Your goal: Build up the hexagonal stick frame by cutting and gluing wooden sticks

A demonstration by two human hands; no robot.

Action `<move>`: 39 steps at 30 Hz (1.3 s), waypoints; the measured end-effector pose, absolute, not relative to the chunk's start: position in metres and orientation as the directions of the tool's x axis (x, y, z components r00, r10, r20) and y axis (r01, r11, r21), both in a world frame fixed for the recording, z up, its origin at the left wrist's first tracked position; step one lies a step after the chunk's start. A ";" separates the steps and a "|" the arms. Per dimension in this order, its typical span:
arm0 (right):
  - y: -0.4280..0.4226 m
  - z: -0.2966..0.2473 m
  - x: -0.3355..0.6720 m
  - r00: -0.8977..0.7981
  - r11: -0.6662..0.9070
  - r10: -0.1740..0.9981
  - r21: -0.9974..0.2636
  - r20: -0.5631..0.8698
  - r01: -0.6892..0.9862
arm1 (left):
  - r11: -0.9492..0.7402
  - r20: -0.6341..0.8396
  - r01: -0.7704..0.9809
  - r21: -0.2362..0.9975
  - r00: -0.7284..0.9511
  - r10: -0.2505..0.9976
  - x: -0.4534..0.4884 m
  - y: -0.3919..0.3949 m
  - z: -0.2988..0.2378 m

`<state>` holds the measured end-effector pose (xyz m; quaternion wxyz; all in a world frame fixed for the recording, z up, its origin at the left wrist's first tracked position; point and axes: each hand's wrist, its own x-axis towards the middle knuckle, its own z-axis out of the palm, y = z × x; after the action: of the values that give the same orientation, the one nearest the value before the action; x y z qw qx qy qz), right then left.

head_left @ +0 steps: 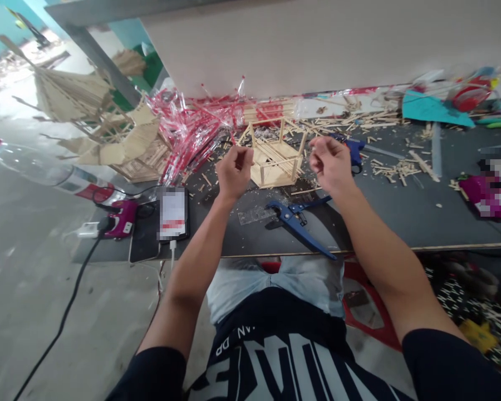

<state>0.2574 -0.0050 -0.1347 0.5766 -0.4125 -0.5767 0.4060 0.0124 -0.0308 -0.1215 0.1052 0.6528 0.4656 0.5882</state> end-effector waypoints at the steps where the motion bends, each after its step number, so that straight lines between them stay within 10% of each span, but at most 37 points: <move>1: -0.001 -0.136 0.263 0.046 0.349 0.936 -0.937 0.350 0.020 | -0.542 0.664 0.477 0.692 -0.126 0.737 0.012 -0.031 -0.121; 19: 0.001 -0.144 0.260 0.158 0.356 0.917 -0.930 0.366 0.088 | -0.476 0.676 0.492 0.728 -0.406 0.614 -0.001 -0.019 -0.122; 33: 0.019 -0.170 0.260 -0.081 0.323 0.946 -0.937 0.314 0.131 | -0.604 0.548 0.621 0.499 0.314 0.775 -0.007 -0.035 -0.116; 39: 0.017 -0.165 0.258 -0.021 0.322 0.946 -0.934 0.323 0.152 | -0.554 0.539 0.657 0.511 0.256 0.802 -0.012 -0.029 -0.119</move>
<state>0.2583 0.0172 -0.1653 0.5363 -0.4493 -0.6112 0.3700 -0.0116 -0.0285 -0.1189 0.0914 0.7873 0.4634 0.3964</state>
